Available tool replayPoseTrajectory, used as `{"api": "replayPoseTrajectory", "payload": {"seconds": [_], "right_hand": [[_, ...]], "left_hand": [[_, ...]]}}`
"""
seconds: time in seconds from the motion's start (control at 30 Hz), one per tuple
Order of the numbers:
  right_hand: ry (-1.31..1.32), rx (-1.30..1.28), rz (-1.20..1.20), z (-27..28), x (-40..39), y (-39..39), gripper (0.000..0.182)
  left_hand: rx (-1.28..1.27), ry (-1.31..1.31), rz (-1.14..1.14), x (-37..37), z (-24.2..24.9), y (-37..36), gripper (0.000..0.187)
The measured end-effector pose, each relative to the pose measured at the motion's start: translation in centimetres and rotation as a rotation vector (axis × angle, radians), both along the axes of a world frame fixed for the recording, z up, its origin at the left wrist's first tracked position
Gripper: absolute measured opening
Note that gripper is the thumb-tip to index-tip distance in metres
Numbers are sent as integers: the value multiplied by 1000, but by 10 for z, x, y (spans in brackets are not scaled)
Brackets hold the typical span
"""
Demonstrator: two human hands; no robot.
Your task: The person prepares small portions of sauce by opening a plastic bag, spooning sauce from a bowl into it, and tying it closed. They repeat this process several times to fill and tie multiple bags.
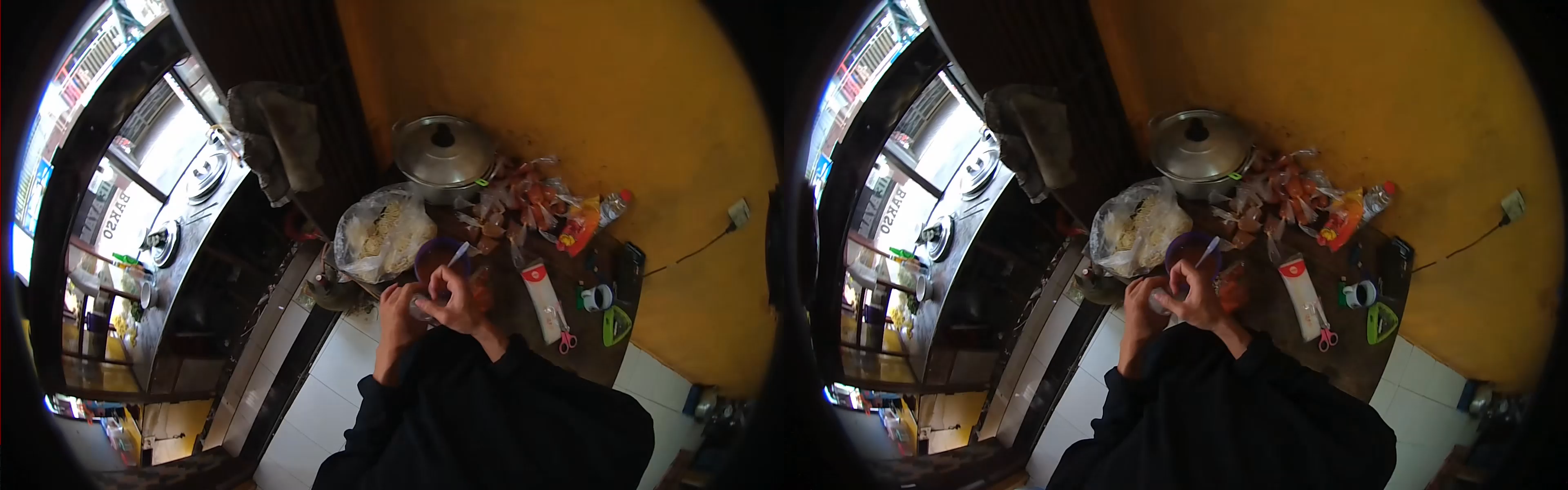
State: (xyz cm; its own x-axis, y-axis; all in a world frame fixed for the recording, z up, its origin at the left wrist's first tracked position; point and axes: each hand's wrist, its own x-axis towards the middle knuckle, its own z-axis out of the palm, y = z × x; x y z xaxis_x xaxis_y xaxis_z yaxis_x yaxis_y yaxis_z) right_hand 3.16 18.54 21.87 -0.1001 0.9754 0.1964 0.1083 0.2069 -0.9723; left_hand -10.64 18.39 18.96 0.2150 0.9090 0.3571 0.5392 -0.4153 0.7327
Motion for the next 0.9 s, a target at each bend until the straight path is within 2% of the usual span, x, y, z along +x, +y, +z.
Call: {"api": "replayPoseTrajectory", "payload": {"seconds": [0.03,0.07,0.1,0.17,0.2,0.27,0.3,0.37,0.4,0.53,0.6,0.7,0.77,0.9], "right_hand": [[18,-9,4,4,8,2,27],[-37,5,-102,3,21,7,30],[37,33,-213,-11,33,18,31],[-130,123,-387,-39,59,40,37],[-128,122,-391,-51,68,48,37],[-606,-86,-365,-70,80,60,39],[-604,-85,-365,-76,80,63,39],[-778,-22,-271,-88,81,70,27],[-746,59,-294,-85,78,71,17],[-643,135,-326,-71,70,71,13],[-382,117,-358,-62,68,67,11],[-500,248,-373,-62,67,59,11],[-456,202,-343,-74,63,54,11],[-284,96,-474,-89,57,46,12]], "left_hand": [[-13,-22,31,-2,3,-2,32],[-107,8,21,-8,7,-3,29],[-171,43,44,-13,8,-3,32],[-322,54,15,-22,9,-3,31],[-322,57,12,-24,6,-2,31],[-325,194,28,-25,-4,1,30],[-323,195,28,-25,-4,1,30],[-304,256,74,-22,-3,2,27],[-305,257,76,-21,-3,2,27],[-356,266,118,-21,-6,-2,30],[-365,267,134,-20,-9,-1,30],[-441,291,225,-16,-12,3,28],[-433,305,242,-12,-13,5,27],[-410,344,249,-8,-17,9,23]]}}
